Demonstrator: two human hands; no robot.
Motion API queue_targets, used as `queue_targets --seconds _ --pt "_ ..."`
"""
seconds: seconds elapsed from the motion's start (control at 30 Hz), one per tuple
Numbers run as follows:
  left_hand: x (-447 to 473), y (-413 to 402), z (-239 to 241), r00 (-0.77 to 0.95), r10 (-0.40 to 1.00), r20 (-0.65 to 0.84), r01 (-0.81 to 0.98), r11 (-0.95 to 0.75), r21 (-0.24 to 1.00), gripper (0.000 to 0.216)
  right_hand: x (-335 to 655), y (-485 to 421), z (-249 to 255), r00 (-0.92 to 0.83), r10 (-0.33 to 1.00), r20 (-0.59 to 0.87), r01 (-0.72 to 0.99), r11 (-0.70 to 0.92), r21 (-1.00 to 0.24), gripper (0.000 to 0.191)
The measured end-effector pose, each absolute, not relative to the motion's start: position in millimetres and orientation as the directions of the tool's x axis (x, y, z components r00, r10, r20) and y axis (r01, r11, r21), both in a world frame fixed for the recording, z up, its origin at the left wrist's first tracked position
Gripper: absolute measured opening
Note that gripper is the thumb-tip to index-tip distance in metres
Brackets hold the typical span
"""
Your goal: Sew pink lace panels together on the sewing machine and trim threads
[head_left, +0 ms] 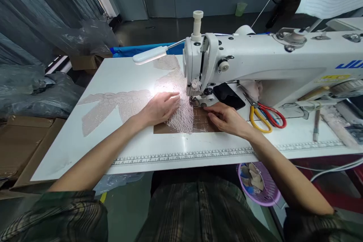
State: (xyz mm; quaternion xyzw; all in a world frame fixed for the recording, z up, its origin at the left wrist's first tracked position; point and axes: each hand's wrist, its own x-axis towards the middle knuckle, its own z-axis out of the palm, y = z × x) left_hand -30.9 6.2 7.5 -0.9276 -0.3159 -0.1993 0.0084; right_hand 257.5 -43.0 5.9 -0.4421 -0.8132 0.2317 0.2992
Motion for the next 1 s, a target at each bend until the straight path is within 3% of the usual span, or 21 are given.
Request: queue_targets --seconds 0.17,0.27,0.37,0.53,0.63,0.73,1.0 --pt "-21 -18 5 0.822 0.445 0.356 0.297 -0.868 0.398 0.017 249 -48 3 -0.493 0.811 0.315 0.543 0.57 -0.617 0.028" --pt "-17 -23 1 0.818 0.467 0.336 0.274 -0.83 0.486 0.015 242 -51 3 -0.547 0.773 0.321 0.479 0.603 -0.637 0.023" --pt "-16 -26 0 0.783 0.538 0.312 0.336 -0.788 0.516 0.017 235 -55 2 -0.629 0.723 0.285 0.422 0.626 -0.656 0.018" --pt "-14 -31 2 0.744 0.617 0.256 0.412 -0.726 0.551 0.019 223 -61 -2 -0.686 0.697 0.21 0.471 0.645 -0.602 0.03" --pt "-13 -32 2 0.732 0.638 0.238 0.423 -0.7 0.575 0.022 216 -62 -6 -0.667 0.714 0.212 0.527 0.654 -0.543 0.016" --pt "-14 -31 1 0.73 0.639 0.244 0.411 -0.694 0.591 0.022 214 -62 -9 -0.667 0.704 0.244 0.518 0.674 -0.526 0.017" --pt "-14 -29 -4 0.709 0.624 0.329 0.36 -0.721 0.592 0.019 216 -60 -11 -0.651 0.718 0.246 0.468 0.636 -0.614 0.014"
